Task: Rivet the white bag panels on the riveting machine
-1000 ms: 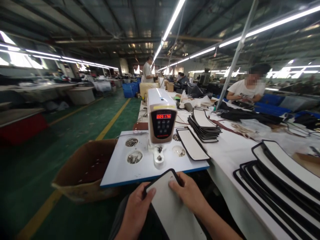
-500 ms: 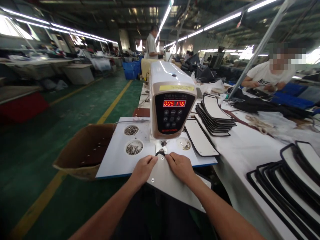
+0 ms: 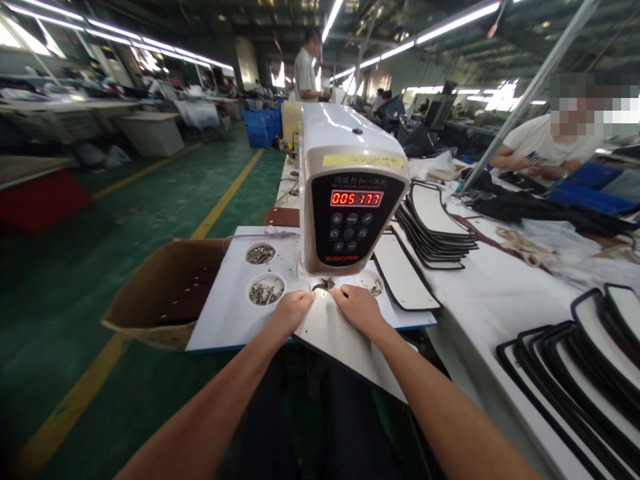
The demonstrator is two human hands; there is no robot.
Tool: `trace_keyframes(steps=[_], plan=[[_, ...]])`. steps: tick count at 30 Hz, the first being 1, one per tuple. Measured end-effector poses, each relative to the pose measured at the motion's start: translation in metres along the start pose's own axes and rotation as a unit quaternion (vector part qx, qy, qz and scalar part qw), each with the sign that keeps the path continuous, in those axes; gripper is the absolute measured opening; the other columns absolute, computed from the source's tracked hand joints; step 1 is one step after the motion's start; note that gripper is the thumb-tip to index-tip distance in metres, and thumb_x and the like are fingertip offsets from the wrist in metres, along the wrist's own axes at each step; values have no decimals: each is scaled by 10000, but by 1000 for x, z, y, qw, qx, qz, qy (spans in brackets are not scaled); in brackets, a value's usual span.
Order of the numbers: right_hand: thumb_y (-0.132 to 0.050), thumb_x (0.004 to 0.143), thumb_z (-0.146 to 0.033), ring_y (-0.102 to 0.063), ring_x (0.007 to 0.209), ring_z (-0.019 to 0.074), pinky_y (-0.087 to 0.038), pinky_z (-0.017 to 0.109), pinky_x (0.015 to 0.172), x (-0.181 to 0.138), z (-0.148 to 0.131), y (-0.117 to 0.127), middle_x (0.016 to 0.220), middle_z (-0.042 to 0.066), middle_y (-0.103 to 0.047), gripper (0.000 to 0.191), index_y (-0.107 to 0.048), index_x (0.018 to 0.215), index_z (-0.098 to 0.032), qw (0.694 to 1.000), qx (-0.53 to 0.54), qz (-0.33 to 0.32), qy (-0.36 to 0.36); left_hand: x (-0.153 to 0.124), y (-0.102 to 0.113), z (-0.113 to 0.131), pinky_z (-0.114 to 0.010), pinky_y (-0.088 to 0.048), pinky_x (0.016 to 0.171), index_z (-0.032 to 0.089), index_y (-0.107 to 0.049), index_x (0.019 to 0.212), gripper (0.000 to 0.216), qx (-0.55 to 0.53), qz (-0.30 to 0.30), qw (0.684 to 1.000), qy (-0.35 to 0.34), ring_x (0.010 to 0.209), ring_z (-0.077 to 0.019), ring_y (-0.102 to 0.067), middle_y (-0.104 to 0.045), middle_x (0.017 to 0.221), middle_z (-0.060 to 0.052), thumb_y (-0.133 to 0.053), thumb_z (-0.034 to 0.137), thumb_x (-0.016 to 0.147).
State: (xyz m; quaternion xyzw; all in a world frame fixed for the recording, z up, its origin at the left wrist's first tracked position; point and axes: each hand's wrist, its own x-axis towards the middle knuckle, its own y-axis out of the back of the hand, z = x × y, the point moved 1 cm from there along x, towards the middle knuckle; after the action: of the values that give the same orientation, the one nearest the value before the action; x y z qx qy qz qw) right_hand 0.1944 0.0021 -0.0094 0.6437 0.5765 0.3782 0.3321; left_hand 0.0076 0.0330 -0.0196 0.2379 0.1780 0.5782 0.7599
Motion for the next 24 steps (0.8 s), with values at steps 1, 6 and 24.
trace_keyframes(steps=[1,6,24], plan=[[-395,958,-506,-493,654,136,-266,265,615,-1,0,0,660,19,-604,495,-501,593,-188,1000,8,-1,-2,1,0,0,-289,-226,579,182,-441,533,426,-4,-4,1000,-2,586,-107,-362,-430,554,26,-418,459,856],[-405,949,-504,-445,615,131,-256,272,599,-5,-2,-2,603,-2,-545,485,-448,581,-191,998,52,21,-16,-3,6,5,-281,-225,562,182,-422,519,428,-23,7,1000,6,572,-105,-359,-374,533,38,-462,471,832],[-469,923,-548,-619,881,216,-437,323,802,-73,-9,0,905,43,-693,367,-661,958,-237,988,124,86,4,-65,9,22,-281,-344,675,204,-580,751,329,42,-45,997,-54,750,-167,-581,-660,764,-15,-417,445,904]])
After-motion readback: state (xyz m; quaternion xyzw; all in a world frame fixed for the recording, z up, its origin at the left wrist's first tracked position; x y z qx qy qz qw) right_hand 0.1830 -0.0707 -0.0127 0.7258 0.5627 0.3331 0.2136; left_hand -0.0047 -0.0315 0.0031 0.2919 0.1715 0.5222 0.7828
